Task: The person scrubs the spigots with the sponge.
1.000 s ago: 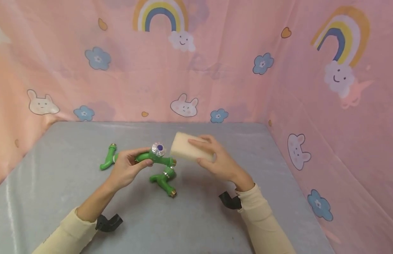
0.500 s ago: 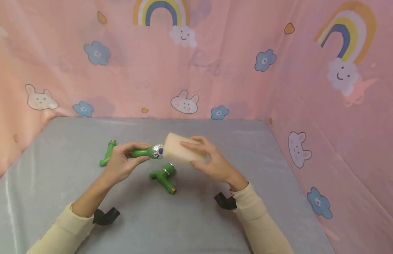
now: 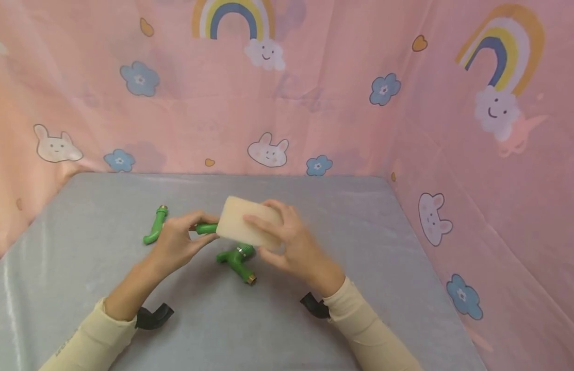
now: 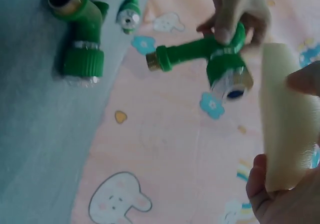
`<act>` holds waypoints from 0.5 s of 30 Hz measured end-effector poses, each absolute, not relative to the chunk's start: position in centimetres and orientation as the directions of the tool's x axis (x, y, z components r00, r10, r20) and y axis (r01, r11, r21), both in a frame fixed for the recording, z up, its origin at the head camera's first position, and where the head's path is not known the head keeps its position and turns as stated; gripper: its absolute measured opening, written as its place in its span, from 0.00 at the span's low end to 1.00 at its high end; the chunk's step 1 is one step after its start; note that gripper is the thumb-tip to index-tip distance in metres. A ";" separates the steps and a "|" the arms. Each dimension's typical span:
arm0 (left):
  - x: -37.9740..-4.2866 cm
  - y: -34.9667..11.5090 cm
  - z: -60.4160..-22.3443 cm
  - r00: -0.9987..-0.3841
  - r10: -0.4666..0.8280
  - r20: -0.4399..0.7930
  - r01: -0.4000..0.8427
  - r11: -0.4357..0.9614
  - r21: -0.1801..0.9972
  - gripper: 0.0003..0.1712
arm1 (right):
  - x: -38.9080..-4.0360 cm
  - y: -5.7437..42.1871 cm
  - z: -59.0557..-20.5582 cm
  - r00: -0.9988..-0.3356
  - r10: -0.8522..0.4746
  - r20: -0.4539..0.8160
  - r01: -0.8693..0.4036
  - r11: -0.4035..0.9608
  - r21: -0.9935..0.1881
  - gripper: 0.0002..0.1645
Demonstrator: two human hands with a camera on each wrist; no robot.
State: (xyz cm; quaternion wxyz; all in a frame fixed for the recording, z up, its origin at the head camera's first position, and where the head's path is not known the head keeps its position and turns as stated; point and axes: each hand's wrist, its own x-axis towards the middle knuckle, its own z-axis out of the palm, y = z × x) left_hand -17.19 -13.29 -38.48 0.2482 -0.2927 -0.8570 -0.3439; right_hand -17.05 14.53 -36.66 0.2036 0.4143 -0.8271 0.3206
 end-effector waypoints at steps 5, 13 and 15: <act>-16.9 -13.0 -38.3 -0.711 0.335 0.618 0.658 0.627 0.417 0.15 | -16.7 13.6 -37.1 -0.519 -0.606 0.602 -0.816 0.561 -0.140 0.38; -17.0 -13.4 -38.2 -0.791 0.269 0.550 0.577 0.628 0.522 0.13 | -17.8 15.4 -36.5 -0.607 -0.514 0.606 -0.739 0.645 -0.194 0.37; -17.1 -13.4 -38.1 -0.810 0.249 0.531 0.555 0.619 0.556 0.13 | -18.0 15.8 -36.3 -0.606 -0.494 0.624 -0.741 0.636 -0.216 0.37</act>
